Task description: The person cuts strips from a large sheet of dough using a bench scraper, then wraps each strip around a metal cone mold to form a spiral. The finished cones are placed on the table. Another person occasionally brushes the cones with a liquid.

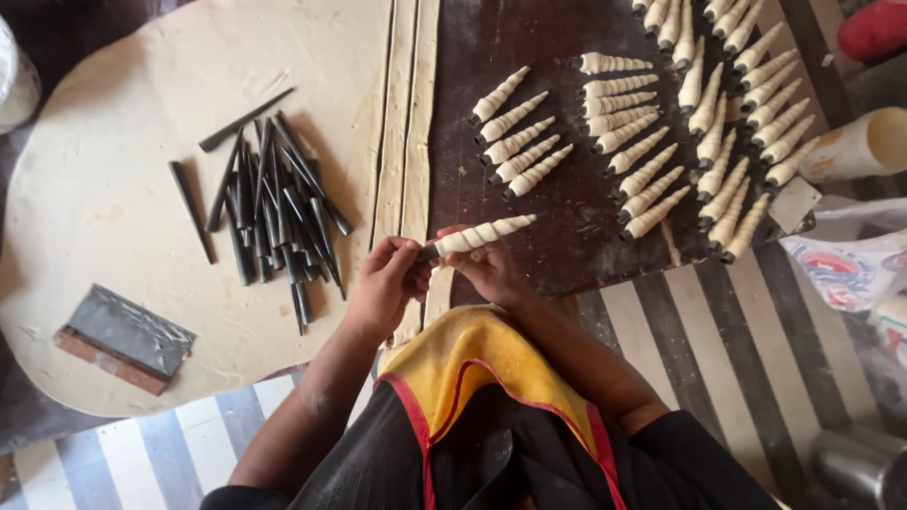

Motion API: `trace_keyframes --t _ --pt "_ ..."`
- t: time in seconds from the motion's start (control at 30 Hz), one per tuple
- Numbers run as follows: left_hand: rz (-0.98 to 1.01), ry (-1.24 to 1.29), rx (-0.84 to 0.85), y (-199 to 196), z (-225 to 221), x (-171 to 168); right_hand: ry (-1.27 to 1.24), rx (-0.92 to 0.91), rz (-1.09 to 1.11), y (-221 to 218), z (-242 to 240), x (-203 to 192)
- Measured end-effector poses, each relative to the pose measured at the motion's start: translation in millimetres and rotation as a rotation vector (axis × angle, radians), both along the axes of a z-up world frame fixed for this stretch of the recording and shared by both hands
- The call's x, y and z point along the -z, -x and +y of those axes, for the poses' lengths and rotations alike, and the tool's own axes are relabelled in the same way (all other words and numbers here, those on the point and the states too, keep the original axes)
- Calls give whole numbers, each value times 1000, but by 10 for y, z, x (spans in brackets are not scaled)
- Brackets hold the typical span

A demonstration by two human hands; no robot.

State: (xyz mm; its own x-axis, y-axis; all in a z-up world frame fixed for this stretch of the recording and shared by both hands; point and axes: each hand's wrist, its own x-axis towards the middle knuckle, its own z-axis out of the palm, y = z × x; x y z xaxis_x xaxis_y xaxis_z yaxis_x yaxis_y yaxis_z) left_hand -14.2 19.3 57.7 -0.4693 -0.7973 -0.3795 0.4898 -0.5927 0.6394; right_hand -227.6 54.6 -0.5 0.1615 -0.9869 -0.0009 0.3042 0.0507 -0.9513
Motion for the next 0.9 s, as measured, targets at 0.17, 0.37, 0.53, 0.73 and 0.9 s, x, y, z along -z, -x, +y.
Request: trace_keyframes --t 0.17,0.37,0.53,0.73,0.9 --pt "-2 112 -33 50 29 135 7 18 -27 -54 -13 -196" --pt "115 -28 -49 93 63 185 19 -9 -11 -59 -38 -158" --pt "75 -27 -39 79 64 297 -38 11 -13 -88 -27 -152" --pt "41 -9 -51 51 33 171 -21 -12 122 -110 -53 -90" --pt "68 15 -88 76 58 132 8 -21 156 -109 -38 -36"
